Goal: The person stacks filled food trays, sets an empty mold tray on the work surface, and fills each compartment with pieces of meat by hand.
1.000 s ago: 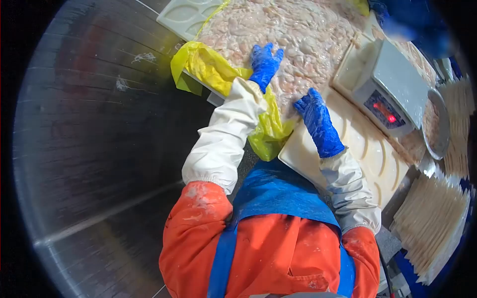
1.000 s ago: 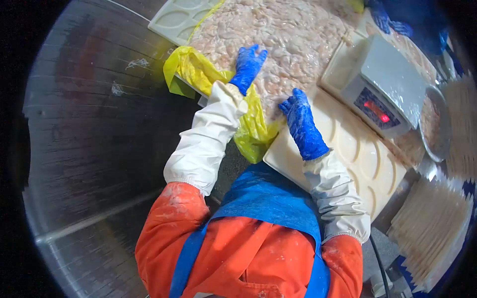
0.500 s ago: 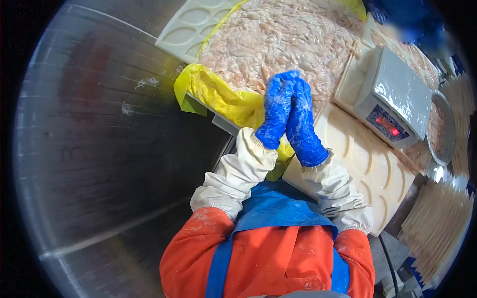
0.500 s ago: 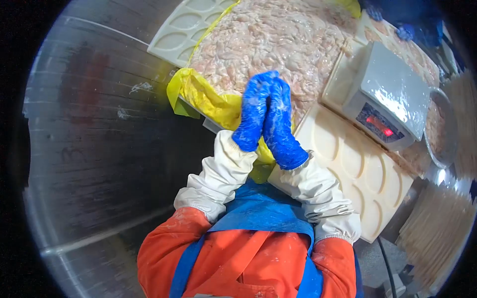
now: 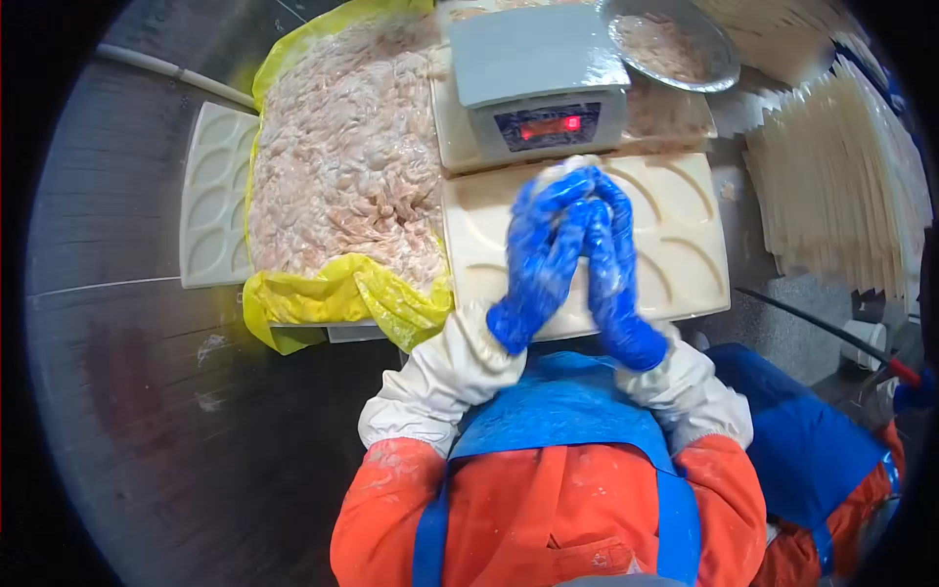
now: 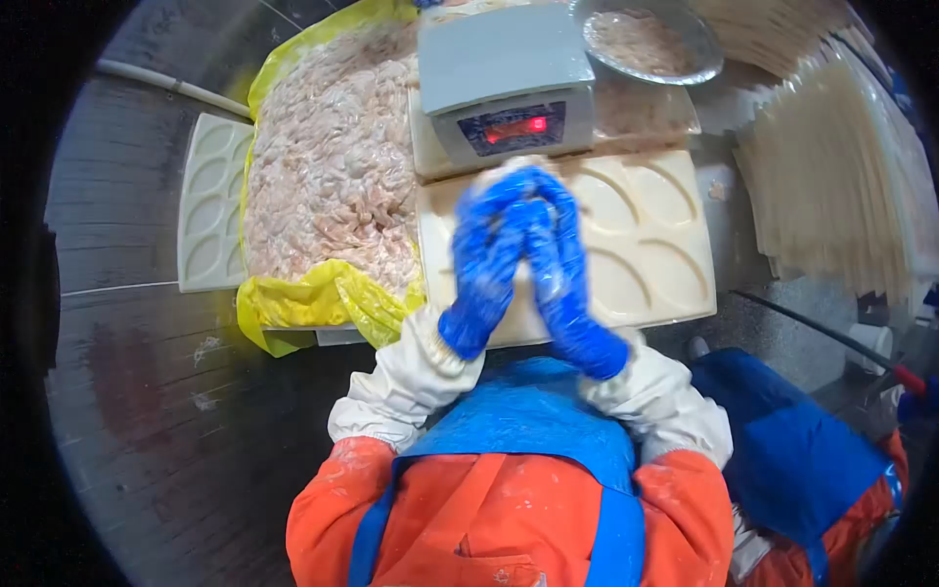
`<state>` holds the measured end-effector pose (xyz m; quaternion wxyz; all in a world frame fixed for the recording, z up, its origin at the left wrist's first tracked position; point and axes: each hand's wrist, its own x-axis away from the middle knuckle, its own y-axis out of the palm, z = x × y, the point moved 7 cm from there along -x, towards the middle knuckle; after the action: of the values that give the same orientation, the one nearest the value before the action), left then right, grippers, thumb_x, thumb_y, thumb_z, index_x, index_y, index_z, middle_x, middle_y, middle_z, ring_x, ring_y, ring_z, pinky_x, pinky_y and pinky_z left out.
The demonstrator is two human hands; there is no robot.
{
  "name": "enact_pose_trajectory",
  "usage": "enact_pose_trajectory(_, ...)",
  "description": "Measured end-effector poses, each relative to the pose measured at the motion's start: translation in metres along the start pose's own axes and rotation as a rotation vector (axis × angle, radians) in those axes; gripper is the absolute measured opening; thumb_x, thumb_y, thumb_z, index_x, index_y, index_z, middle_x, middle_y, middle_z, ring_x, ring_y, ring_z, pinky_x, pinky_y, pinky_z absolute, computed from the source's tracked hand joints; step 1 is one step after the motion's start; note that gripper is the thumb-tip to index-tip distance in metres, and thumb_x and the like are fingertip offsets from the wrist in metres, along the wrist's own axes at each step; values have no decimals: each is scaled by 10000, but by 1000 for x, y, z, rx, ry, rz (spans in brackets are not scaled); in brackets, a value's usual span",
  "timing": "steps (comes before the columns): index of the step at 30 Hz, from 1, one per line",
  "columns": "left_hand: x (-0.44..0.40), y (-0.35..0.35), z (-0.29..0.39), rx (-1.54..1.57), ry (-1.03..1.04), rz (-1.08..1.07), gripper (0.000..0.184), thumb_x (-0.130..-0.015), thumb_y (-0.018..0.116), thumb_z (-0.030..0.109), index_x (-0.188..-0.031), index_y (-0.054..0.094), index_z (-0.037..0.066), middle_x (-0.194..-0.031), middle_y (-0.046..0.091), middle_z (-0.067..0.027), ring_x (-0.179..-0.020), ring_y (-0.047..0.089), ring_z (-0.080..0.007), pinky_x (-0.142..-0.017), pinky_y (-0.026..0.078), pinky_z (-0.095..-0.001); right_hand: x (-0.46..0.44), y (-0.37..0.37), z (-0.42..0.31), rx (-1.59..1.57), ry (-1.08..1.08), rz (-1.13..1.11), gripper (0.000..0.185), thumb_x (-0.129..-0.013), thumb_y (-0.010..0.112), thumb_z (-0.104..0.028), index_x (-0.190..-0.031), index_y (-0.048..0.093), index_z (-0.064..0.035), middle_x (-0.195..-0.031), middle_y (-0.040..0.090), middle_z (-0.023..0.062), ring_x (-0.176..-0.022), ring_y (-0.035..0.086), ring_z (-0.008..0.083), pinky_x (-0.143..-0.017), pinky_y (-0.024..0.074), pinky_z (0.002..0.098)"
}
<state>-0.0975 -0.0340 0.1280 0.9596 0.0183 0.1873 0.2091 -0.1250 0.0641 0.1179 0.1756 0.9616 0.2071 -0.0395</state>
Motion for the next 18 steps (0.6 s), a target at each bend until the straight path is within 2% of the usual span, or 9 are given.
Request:
enact_pose_trajectory(1,1,2,-28,-205,2,-32,274,-894,631,113,-1159,669,56,-1268,608,-133,-1216,519,-296,-1067,365,-404,0,-33,18,149,143,8,430,-1038,474,-241,-1411,428,-32,-1363,499,111,-1253,472,186,-1086,356,321)
enact_pose_trajectory(2,10,-10,-69,-497,24,-59,246,-874,657,121,-1113,695,79,-1254,617,-129,-1195,528,-304,-1057,368,-416,6,-70,31,491,103,12,395,-1021,512,-197,-1375,489,-23,-1380,507,122,-1262,484,207,-1090,359,332)
enact_pose_trajectory(3,21,-19,-104,-791,49,-86,218,-854,682,129,-1066,722,101,-1241,627,-126,-1174,536,-312,-1046,371,-428,20,-109,42,719,-33,57,368,-1009,522,-155,-1351,518,-18,-1382,518,127,-1271,486,225,-1093,359,341)
enact_pose_trajectory(4,27,-33,-123,-723,-111,-9,158,-815,731,156,-970,748,129,-1223,636,-128,-1154,544,-304,-997,397,-431,35,-141,46,948,-165,109,345,-998,531,-112,-1327,547,-12,-1384,529,133,-1280,487,243,-1097,359,351)
enact_pose_trajectory(7,30,-12,-98,-867,120,1,198,-826,733,201,-1020,745,160,-1207,647,-127,-1152,564,-292,-1002,386,-427,53,-196,44,1042,-80,145,333,-967,535,-49,-1291,579,14,-1318,596,150,-1236,536,266,-1086,379,377)
enact_pose_trajectory(9,28,35,-78,-785,172,-60,242,-813,745,226,-1042,729,149,-1196,647,-119,-1149,562,-289,-997,387,-431,46,-163,12,952,-275,48,343,-941,562,-67,-1273,592,16,-1320,592,170,-1220,553,298,-1062,405,386)
enact_pose_trajectory(12,27,80,-96,-951,373,-304,282,-796,720,256,-1072,720,197,-1135,651,-104,-1077,561,-336,-944,409,-456,32,-136,36,1373,-448,-165,400,-860,620,-91,-1258,629,-56,-1327,589,152,-1228,544,349,-1062,404,425)
enact_pose_trajectory(15,13,31,-121,-1163,317,-280,134,-786,711,251,-903,734,188,-1074,653,-109,-1025,565,-338,-889,428,-465,31,-187,42,1417,-339,-65,428,-805,656,-110,-1232,661,-136,-1296,614,125,-1199,563,328,-1059,411,411)
enact_pose_trajectory(18,17,-24,-130,-1292,248,-81,92,-771,733,218,-846,728,165,-1070,658,-117,-1007,573,-328,-876,432,-460,42,-228,41,1448,-332,2,391,-839,620,-67,-1224,663,-120,-1269,629,121,-1160,581,338,-1025,439,437)
